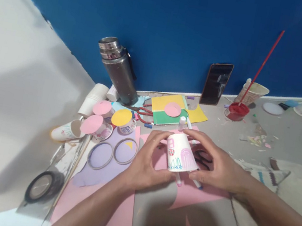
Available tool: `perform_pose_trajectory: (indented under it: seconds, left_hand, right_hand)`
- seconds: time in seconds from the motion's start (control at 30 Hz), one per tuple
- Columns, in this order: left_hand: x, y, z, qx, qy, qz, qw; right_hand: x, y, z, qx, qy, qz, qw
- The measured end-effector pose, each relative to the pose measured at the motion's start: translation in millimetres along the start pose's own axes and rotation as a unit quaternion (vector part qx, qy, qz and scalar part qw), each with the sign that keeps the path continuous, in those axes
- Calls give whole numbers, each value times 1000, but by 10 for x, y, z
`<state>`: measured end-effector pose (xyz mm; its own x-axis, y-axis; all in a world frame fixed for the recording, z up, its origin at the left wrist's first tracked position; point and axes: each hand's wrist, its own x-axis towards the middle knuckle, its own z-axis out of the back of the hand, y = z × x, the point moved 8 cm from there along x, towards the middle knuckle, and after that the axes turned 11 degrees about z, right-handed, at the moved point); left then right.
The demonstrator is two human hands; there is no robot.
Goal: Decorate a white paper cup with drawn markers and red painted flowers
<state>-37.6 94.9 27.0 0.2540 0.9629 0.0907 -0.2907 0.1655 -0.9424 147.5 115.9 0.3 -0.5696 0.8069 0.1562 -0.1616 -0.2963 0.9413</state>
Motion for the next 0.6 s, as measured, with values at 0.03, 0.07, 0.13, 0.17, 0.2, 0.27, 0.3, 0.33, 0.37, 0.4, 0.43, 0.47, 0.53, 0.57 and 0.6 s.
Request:
perform_pose_trajectory:
  seconds: [0.03,0.07,0.13,0.17,0.2,0.27,0.3,0.33,0.37,0.4,0.43,0.47,0.53,0.57,0.6]
  left_hand:
    - [-12,-25,-3,28,-2,-11,1000]
    - [-22,-37,-13,43,0,-15,999]
    - [-29,-12,-27,32,8,1,999]
    - [-26,24,-32,1,16,19,1000]
    - [-19,71,-41,-46,26,42,998]
    - [1,170,-78,-163,57,87,981]
    - [13,215,-103,-216,72,108,968]
    - [25,253,-128,-260,85,126,953]
    - [33,286,-156,-295,97,147,939]
    - [36,314,-188,-323,107,169,925]
    - [33,333,-225,-347,120,191,910]
    - [23,342,-268,-369,134,212,895]
    - [-7,329,-356,-403,166,242,867]
    - [-21,316,-390,-415,177,249,857]
    - [-31,303,-414,-426,184,251,850]
  right_hand:
    - [11,45,2,-12,3,16,1000]
    - [22,82,2,-24,4,31,999]
    - [40,123,2,-51,0,51,997]
    - [45,131,8,-65,-6,57,996]
    - [48,137,23,-82,-16,64,994]
    - [47,160,73,-121,-49,84,988]
    - [43,178,98,-142,-66,97,983]
    - [39,198,117,-160,-79,109,978]
    - [35,215,125,-175,-88,121,973]
    - [32,229,126,-184,-93,131,970]
    - [29,235,121,-187,-97,137,968]
    - [27,232,113,-185,-100,137,968]
    - [20,204,96,-168,-108,131,971]
    - [14,186,87,-156,-114,126,973]
    - [8,165,80,-143,-119,121,975]
